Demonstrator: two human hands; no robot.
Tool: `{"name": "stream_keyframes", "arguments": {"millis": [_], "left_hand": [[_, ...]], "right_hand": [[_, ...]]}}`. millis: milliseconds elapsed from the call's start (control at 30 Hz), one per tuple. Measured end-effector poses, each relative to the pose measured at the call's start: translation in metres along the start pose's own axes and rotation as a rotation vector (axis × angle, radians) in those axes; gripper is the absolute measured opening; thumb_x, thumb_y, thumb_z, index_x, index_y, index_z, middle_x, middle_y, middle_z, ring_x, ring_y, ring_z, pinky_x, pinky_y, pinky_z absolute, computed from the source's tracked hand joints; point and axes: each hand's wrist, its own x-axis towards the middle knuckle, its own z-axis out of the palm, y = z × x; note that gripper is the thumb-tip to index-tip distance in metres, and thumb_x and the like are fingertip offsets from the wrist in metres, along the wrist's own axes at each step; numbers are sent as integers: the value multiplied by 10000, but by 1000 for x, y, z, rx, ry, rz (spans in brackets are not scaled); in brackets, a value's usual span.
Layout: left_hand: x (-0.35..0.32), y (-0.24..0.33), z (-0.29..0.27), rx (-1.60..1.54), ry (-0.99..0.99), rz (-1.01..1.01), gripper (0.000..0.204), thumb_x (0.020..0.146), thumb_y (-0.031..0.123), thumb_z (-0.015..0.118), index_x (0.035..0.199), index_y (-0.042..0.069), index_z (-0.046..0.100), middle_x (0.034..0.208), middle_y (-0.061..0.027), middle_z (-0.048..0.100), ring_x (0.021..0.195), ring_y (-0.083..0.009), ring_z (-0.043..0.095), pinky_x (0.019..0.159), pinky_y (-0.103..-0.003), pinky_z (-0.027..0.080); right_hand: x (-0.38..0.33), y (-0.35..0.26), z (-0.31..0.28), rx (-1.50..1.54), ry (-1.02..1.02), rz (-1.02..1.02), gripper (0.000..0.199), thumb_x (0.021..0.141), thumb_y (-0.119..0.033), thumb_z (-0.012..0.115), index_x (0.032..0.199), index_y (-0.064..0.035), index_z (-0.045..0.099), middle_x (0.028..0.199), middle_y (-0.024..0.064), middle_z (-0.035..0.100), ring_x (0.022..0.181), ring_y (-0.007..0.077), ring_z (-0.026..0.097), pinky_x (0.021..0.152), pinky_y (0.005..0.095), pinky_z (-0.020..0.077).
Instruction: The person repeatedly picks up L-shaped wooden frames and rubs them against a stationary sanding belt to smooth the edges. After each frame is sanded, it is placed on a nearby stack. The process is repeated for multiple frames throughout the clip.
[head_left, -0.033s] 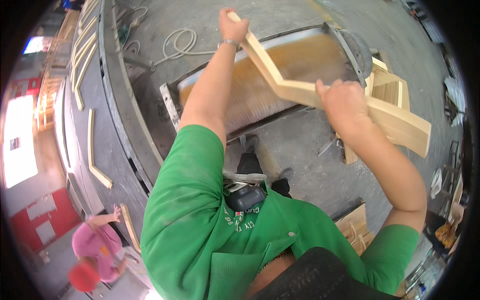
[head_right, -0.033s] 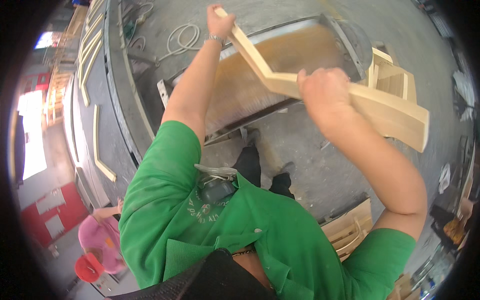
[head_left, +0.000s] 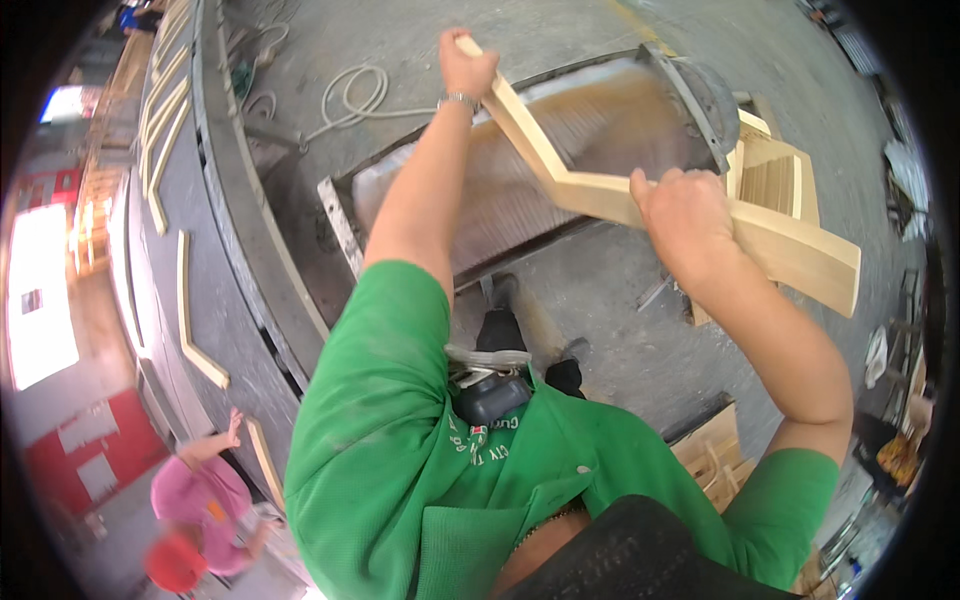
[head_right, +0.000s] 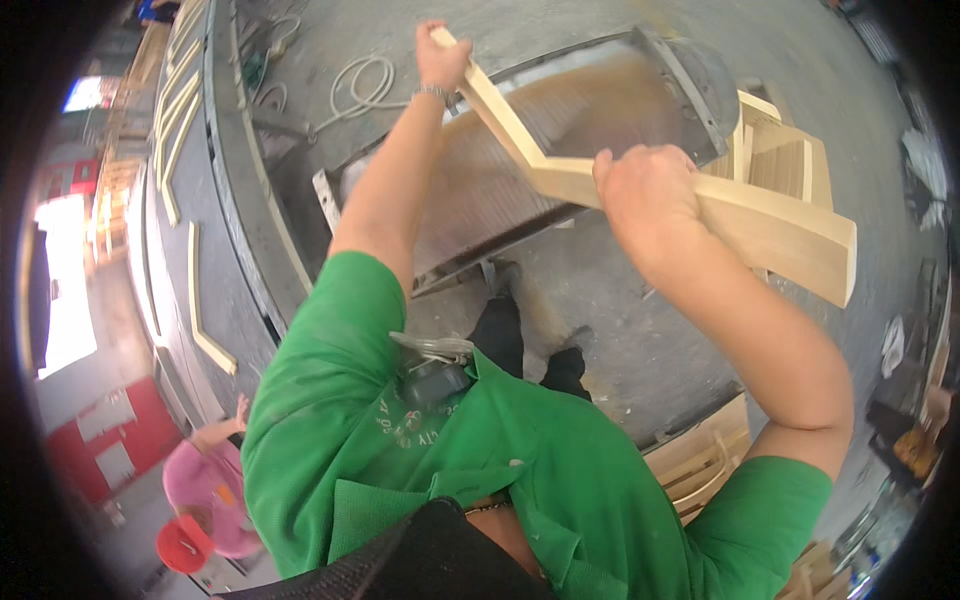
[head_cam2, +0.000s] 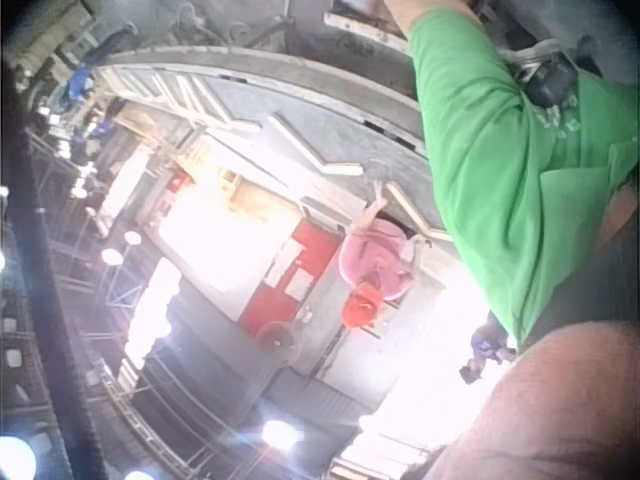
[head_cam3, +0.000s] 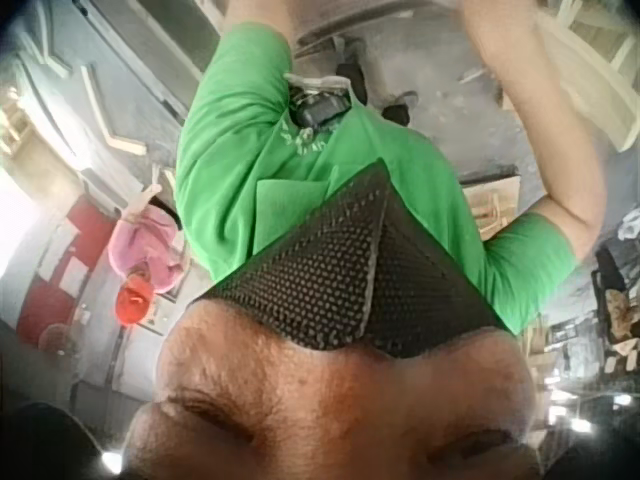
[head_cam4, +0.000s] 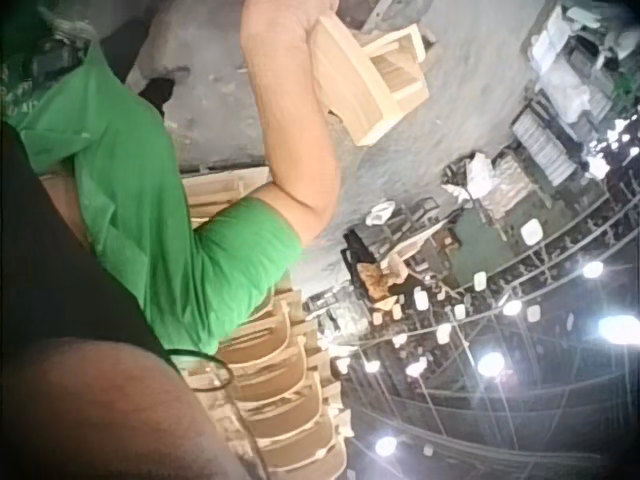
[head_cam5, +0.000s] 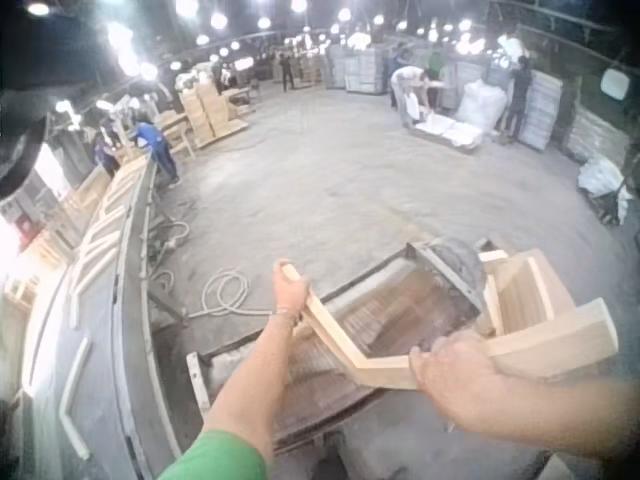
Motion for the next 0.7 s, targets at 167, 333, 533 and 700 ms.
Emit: {"name": "stream_keyframes", "arguments": {"millis": [167, 333, 533, 700], "left_hand": [[-75, -25, 46, 24, -45, 137, 524, 636, 93, 726, 1108, 26, 508, 1093, -166, 552, 1034, -315, 552, 944, -414, 466], [-181, -35, 66, 224, -53, 402, 499, 668, 71, 715, 1118, 53, 501, 1022, -124, 559, 927, -256, 581, 881, -376, 492], [-229, 19, 50, -181, -231, 237, 291, 654, 12, 657, 913, 49, 531, 968, -116, 572, 1009, -266, 593, 905, -377, 468], [-158, 22, 12, 863, -542, 320, 187, 827, 210, 672, 882, 36, 630, 944, -173, 683, 948, -353, 688, 847, -465, 540]], "right_hand": [[-59, -27, 45, 96, -134, 123, 497, 894, -188, 626, 1386, -185, 557, 923, 44, 659, 831, 204, 682, 692, 343, 498], [-136, -88, 148, 696, -427, 226, 425, 810, -170, 723, 1209, -103, 593, 903, 109, 697, 856, 245, 703, 681, 368, 538], [-178, -167, 231, 2058, -778, 537, 696, 711, -182, 759, 1335, -41, 486, 1008, 204, 682, 1003, 293, 691, 868, 410, 533], [-133, -273, 212, 2043, -188, 874, 1029, 671, -117, 777, 1555, -68, 253, 1207, 233, 640, 1078, 353, 658, 967, 392, 501]]}}
